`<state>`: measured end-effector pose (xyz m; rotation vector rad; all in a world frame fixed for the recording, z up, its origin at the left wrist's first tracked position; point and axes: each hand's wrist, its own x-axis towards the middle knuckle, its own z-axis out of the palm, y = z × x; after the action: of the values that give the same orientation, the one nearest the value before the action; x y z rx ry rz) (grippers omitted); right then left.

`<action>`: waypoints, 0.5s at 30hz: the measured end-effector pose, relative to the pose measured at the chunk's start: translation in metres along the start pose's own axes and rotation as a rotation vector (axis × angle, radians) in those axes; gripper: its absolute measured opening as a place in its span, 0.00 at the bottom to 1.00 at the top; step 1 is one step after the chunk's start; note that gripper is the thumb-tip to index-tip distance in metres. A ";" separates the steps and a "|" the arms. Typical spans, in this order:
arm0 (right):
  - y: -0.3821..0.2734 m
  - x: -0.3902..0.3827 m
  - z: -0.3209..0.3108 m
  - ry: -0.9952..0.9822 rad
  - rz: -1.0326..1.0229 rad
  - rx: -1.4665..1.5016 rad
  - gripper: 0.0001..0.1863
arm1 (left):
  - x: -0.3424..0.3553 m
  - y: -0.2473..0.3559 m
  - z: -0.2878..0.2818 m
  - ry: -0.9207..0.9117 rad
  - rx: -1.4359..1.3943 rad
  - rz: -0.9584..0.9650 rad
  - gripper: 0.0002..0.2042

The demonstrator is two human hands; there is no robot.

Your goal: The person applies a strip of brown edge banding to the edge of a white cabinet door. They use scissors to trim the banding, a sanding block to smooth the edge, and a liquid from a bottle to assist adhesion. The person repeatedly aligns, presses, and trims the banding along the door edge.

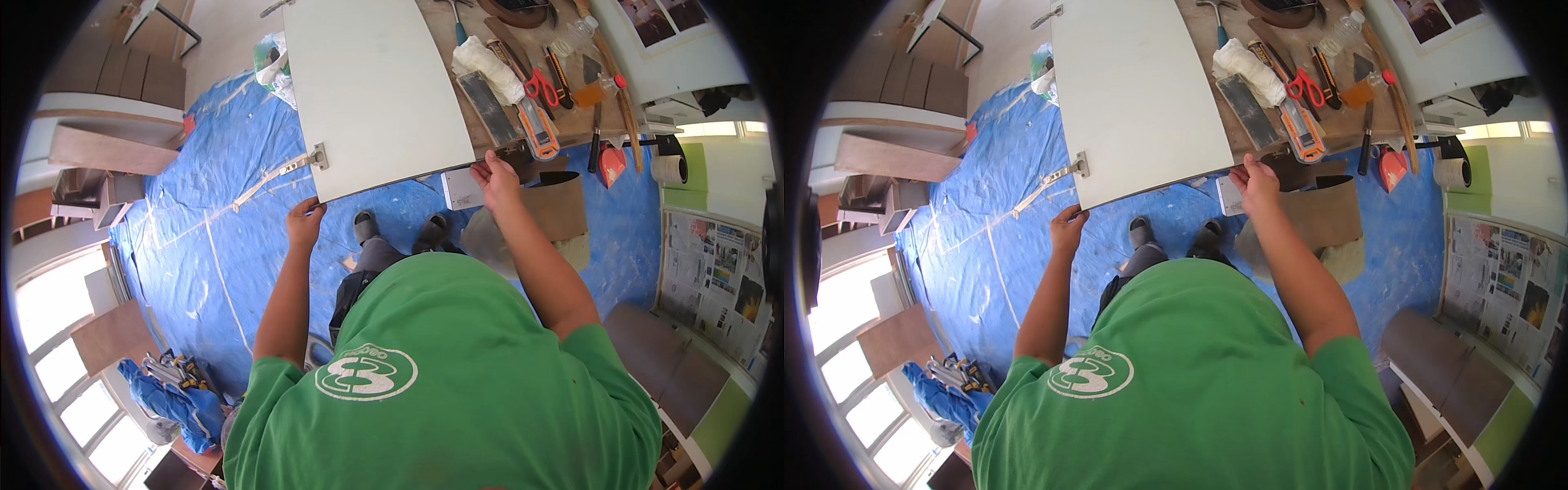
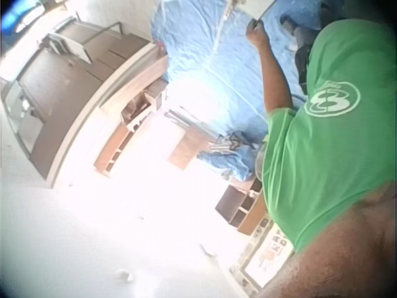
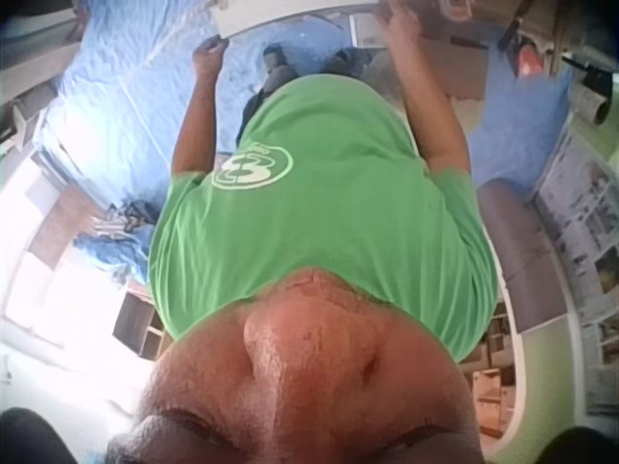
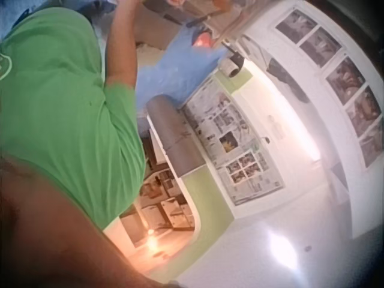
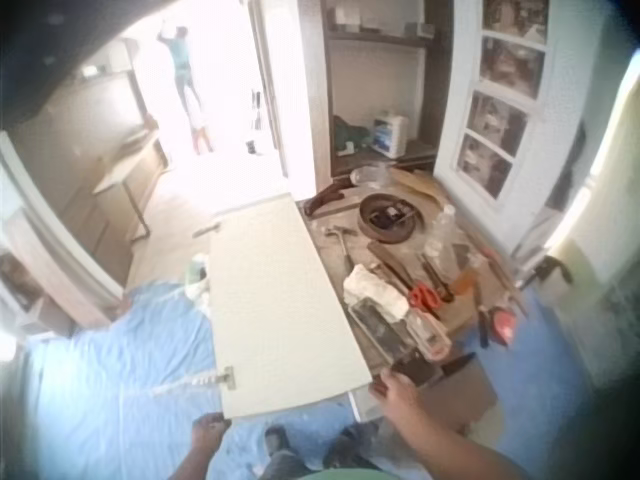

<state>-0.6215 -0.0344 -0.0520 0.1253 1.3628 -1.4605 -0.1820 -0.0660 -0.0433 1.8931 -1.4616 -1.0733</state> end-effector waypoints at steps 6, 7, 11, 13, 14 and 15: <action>0.005 -0.030 0.029 -0.175 0.034 0.057 0.25 | -0.003 -0.014 0.001 0.038 0.052 0.014 0.14; 0.007 -0.033 0.030 -0.181 0.036 0.061 0.25 | -0.002 -0.017 0.002 0.047 0.062 0.015 0.14; 0.015 -0.025 0.022 -0.178 0.044 0.061 0.22 | 0.001 -0.017 0.002 0.013 0.052 0.042 0.15; 0.021 -0.015 0.017 -0.157 0.046 0.059 0.18 | 0.000 -0.010 0.002 0.004 0.053 0.035 0.15; 0.022 -0.012 0.018 -0.145 0.047 0.059 0.17 | 0.000 -0.009 0.002 0.011 0.069 0.044 0.15; 0.023 -0.010 0.018 -0.133 0.048 0.059 0.15 | -0.001 -0.008 0.002 0.018 0.085 0.054 0.16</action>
<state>-0.5909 -0.0363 -0.0546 0.0959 1.2022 -1.4437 -0.1789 -0.0628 -0.0505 1.9041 -1.5616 -0.9820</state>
